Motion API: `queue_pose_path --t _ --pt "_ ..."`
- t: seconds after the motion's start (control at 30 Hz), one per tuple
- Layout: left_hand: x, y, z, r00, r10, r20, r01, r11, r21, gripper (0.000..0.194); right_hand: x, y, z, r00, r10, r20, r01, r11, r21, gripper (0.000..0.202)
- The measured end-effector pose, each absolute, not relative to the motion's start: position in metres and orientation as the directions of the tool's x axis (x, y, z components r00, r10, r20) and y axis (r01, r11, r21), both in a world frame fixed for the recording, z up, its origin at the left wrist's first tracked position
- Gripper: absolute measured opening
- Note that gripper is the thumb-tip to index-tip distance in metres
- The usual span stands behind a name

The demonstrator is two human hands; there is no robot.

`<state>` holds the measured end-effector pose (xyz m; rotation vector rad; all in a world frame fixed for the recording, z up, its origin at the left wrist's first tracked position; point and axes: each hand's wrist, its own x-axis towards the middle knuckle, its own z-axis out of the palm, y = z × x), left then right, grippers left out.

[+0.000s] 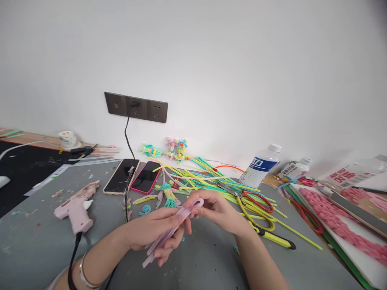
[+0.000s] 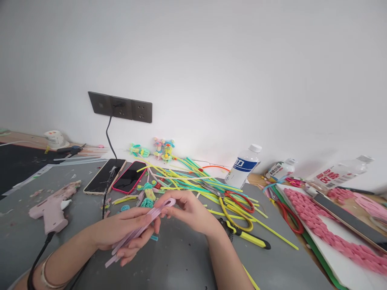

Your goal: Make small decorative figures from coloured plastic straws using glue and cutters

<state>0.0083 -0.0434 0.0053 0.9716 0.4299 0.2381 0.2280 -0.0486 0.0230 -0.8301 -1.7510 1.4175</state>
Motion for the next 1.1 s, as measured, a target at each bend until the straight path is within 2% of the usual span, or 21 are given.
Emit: queue_pose_path --t 0.17,0.23,0.5,0.77,1.0,1.1 --pt "0.009 -0.042 0.004 0.899 0.371 -0.233 -0.038 0.596 0.802 0.057 0.233 -0.047 0.024 -0.521 0.841 0.145 0.015 0.179 -0.984 0.017" --pt "0.010 -0.041 0.003 0.904 0.355 -0.238 -0.032 0.612 0.790 0.059 0.234 -0.048 0.024 -0.522 0.842 0.135 0.017 0.169 -0.985 0.017" --pt "0.011 -0.042 0.002 0.913 0.335 -0.233 -0.033 0.630 0.776 0.035 0.233 -0.048 0.028 -0.553 0.822 0.137 0.016 0.175 -0.984 0.012" --pt "0.011 -0.044 0.008 0.916 0.297 -0.270 -0.028 0.719 0.694 0.036 0.226 -0.047 0.023 -0.601 0.778 0.181 -0.048 0.191 -0.980 0.010" --pt "0.011 -0.045 0.004 0.866 0.446 -0.225 -0.120 0.622 0.774 0.042 0.226 -0.047 0.021 -0.478 0.852 0.211 -0.105 0.184 -0.977 0.018" --pt "0.013 -0.045 -0.002 0.788 0.591 -0.170 -0.164 0.469 0.868 0.041 0.226 -0.043 0.019 -0.404 0.883 0.240 -0.112 0.213 -0.971 0.020"
